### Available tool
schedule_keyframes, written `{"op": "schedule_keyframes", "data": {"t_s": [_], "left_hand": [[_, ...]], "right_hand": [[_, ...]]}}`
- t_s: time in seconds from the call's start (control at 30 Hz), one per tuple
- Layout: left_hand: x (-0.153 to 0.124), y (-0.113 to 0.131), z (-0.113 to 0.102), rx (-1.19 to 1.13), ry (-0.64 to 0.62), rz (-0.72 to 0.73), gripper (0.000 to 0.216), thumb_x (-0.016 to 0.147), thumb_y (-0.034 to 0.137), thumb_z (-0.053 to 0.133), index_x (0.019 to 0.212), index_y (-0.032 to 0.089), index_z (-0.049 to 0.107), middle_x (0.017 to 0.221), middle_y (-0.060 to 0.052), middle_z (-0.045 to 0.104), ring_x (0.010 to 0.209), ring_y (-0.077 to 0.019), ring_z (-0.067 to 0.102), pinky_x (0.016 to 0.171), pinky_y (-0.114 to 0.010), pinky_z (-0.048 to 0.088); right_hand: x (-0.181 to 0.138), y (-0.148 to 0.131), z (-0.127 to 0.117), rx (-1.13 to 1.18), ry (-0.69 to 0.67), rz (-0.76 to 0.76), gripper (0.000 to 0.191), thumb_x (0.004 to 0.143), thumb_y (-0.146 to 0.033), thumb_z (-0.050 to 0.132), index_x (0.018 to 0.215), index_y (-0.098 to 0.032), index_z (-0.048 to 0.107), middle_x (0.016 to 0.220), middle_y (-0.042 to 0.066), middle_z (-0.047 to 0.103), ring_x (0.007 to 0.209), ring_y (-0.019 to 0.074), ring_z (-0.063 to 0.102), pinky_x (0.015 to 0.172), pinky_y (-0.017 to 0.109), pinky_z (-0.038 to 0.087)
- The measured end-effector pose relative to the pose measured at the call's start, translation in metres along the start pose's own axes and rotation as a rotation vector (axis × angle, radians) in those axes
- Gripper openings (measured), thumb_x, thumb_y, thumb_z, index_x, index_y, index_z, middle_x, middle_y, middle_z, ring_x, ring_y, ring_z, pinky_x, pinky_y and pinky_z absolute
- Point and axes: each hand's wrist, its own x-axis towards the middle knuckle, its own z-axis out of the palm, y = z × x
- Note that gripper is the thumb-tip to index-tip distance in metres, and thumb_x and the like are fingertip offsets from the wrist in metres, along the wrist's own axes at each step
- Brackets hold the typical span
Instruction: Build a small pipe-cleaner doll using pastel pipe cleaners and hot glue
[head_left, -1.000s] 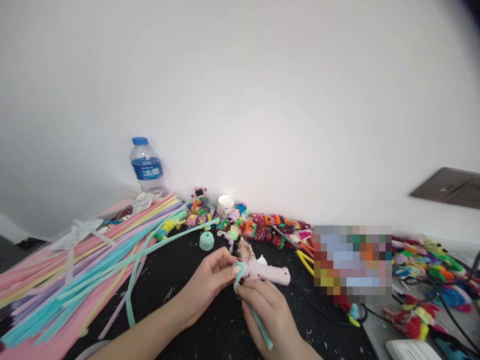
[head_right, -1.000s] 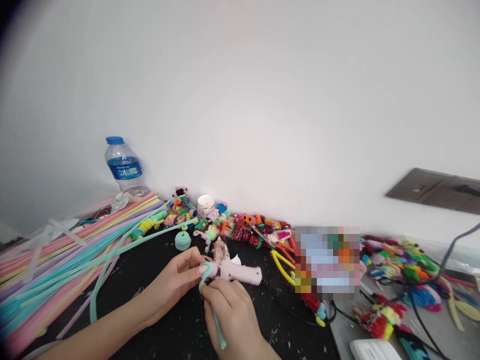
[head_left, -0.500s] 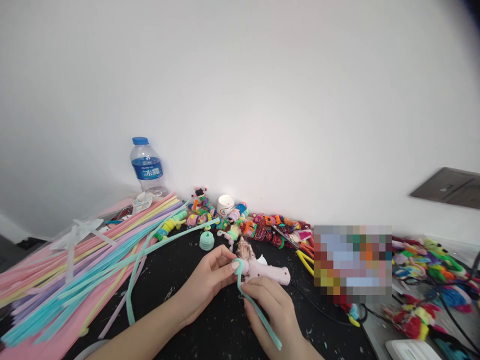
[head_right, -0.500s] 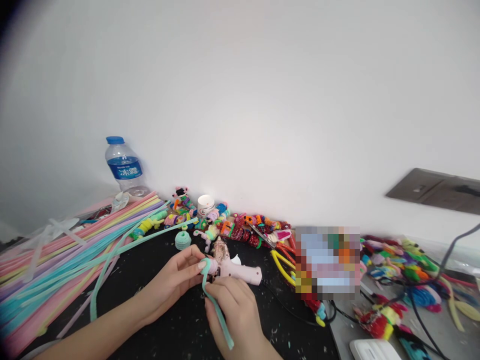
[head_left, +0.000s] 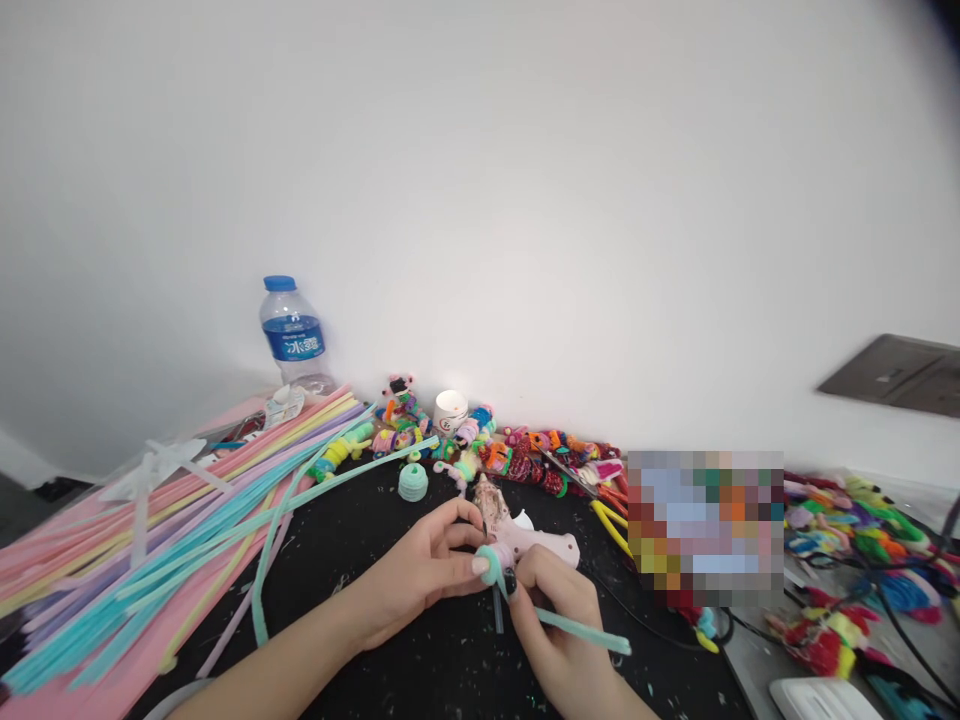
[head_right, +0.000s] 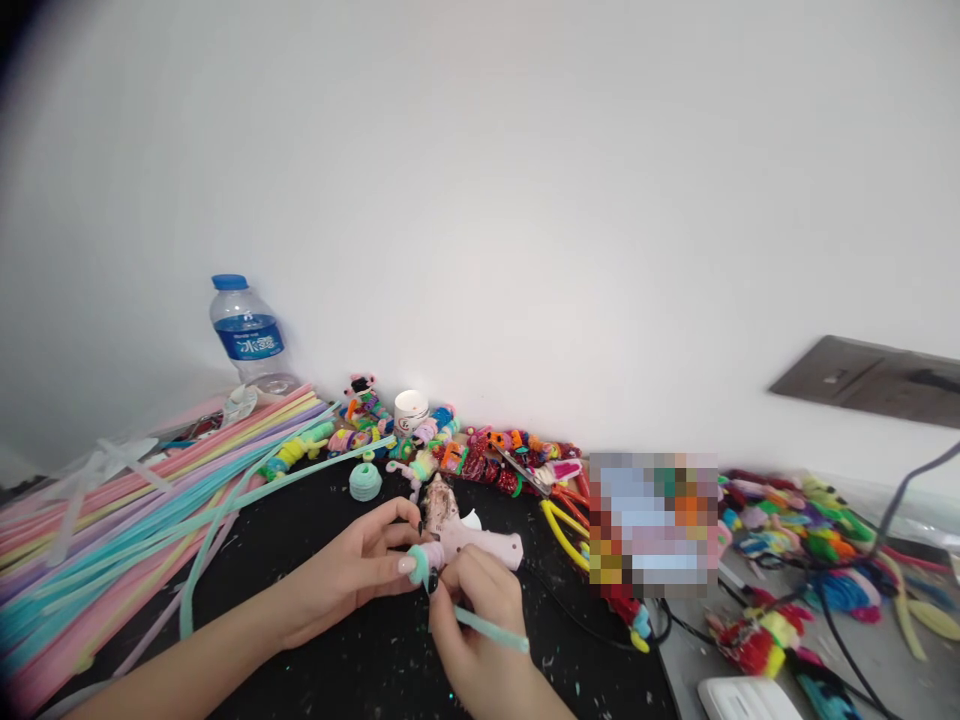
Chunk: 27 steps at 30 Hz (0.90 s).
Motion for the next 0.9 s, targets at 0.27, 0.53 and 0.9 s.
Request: {"op": "schedule_keyframes", "data": {"t_s": [0.27, 0.53, 0.9], "left_hand": [[0.002, -0.008, -0.006, 0.306, -0.074, 0.101, 0.021, 0.067, 0.019, 0.072, 0.085, 0.017, 0.061, 0.085, -0.001, 0.060, 0.082, -0.0155, 0.055, 0.076, -0.028, 0.041], [0.000, -0.008, -0.006, 0.343, -0.071, 0.029, 0.028, 0.057, 0.015, 0.078, 0.080, 0.016, 0.061, 0.085, -0.002, 0.063, 0.079, -0.0171, 0.056, 0.073, -0.030, 0.044], [-0.001, -0.004, -0.007, 0.269, -0.129, -0.067, 0.029, 0.057, 0.017, 0.078, 0.081, 0.016, 0.063, 0.089, -0.003, 0.065, 0.079, -0.0165, 0.060, 0.073, -0.030, 0.046]], "right_hand": [[-0.002, 0.006, 0.001, -0.041, -0.009, 0.015, 0.034, 0.086, -0.015, 0.040, 0.053, -0.019, 0.030, 0.050, -0.004, 0.035, 0.045, 0.0093, 0.036, 0.045, 0.023, 0.023], [-0.004, 0.009, 0.003, 0.010, 0.005, 0.087, 0.035, 0.088, -0.017, 0.038, 0.054, -0.019, 0.028, 0.050, -0.005, 0.031, 0.045, 0.0085, 0.033, 0.044, 0.022, 0.022], [-0.005, 0.016, 0.006, 0.031, 0.018, 0.161, 0.037, 0.089, -0.021, 0.038, 0.053, -0.020, 0.028, 0.050, -0.005, 0.031, 0.046, 0.0094, 0.032, 0.045, 0.024, 0.023]]}}
